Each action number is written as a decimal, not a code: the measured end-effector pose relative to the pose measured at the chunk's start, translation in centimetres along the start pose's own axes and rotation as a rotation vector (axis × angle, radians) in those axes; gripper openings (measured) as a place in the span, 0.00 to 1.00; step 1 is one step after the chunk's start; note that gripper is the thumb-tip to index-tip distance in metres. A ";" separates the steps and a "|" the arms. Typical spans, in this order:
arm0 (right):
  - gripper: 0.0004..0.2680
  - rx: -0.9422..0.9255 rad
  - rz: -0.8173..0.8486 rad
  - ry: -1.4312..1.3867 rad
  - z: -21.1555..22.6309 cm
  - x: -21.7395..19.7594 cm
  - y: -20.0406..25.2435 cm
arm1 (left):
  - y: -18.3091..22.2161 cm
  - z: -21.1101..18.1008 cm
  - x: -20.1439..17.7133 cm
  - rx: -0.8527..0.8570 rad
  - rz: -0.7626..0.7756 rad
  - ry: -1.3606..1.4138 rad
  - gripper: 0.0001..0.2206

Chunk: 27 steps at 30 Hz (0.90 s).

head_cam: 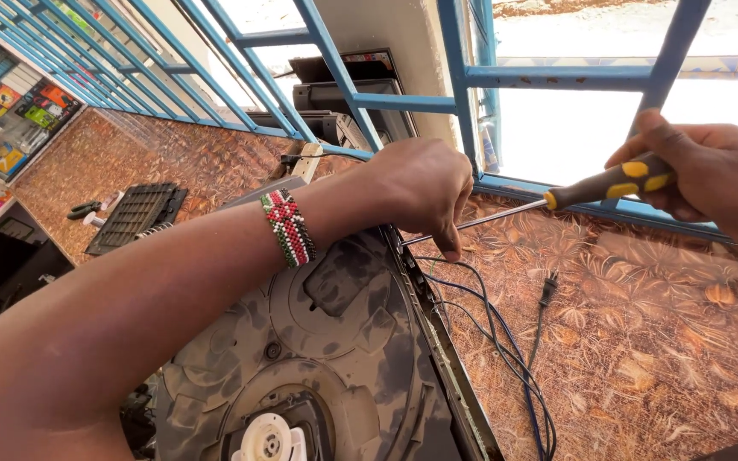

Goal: The person uses a screwdriver to remove screws from the casing of an electronic device, likely a VCR or DVD player. They then separate the top cover from the main body, revealing the internal components, and place the cover aside.

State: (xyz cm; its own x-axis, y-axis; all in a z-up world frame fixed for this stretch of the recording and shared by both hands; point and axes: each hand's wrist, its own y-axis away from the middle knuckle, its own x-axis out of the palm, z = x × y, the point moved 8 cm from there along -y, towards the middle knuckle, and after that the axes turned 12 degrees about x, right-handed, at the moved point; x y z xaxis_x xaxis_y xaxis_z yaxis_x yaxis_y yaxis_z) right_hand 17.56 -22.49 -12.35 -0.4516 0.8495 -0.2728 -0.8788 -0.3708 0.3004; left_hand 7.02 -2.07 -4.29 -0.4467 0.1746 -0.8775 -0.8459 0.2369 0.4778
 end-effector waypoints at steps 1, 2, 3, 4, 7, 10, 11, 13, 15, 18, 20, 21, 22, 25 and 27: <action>0.19 0.004 -0.017 0.024 0.0 0.0 0.1 | 0.0 0.0 0.1 0.003 0.023 -0.040 0.22; 0.19 0.006 -0.014 0.026 -0.3 0.0 0.1 | 0.0 0.2 0.1 0.002 0.024 -0.037 0.22; 0.14 -0.059 0.060 -0.077 -0.1 0.3 0.2 | 0.0 0.3 0.6 0.025 0.079 -0.017 0.22; 0.12 -0.124 0.135 -0.179 0.2 0.5 0.4 | 0.0 0.3 1.0 0.047 0.135 0.004 0.23; 0.15 -0.130 0.178 -0.378 0.3 0.6 0.7 | 1.1 -1.0 1.3 0.147 0.347 0.308 0.13; 0.10 -0.113 0.099 -0.373 2.0 0.8 1.7 | 0.8 -0.4 1.4 0.069 0.313 0.450 0.08; 0.10 -0.115 0.099 -0.370 2.4 1.0 2.1 | 0.9 -0.9 1.2 0.070 0.310 0.452 0.08; 0.18 0.075 0.099 -0.183 1.6 2.1 2.5 | 0.9 -0.7 -0.1 -0.001 0.185 0.208 0.12; 0.18 0.057 0.099 -0.155 0.2 2.3 1.8 | 0.3 -0.2 0.6 0.035 0.104 0.098 0.17; 0.15 0.067 0.075 -0.169 -0.4 2.3 1.4 | 0.9 -0.2 0.3 0.021 0.076 -0.026 0.24; 0.11 0.110 0.048 -0.219 -1.1 2.3 1.2 | 1.6 -0.3 0.4 -0.019 0.143 -0.040 0.26; 0.08 0.045 0.069 -0.315 -0.7 2.2 0.8 | 1.8 -0.3 0.9 0.002 0.307 -0.240 0.29; 0.07 -0.022 0.091 -0.410 -0.4 2.0 0.6 | 2.1 -0.2 1.4 0.022 0.469 -0.442 0.35; 0.09 -0.225 0.180 -0.508 -0.1 1.3 0.2 | 2.4 -0.2 1.1 0.024 0.422 -0.423 0.28; 0.09 -0.262 0.178 -0.533 -0.2 1.1 0.0 | 1.3 0.1 1.7 0.081 0.404 -0.509 0.28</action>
State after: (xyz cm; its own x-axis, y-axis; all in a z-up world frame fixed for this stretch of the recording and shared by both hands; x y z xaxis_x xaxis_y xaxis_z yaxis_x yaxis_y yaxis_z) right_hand 17.02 -21.69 -12.85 -0.5152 0.8118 0.2747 -0.8363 -0.5464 0.0461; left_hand 5.16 -1.41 -5.10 -0.5141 0.6909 -0.5083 -0.6067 0.1260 0.7849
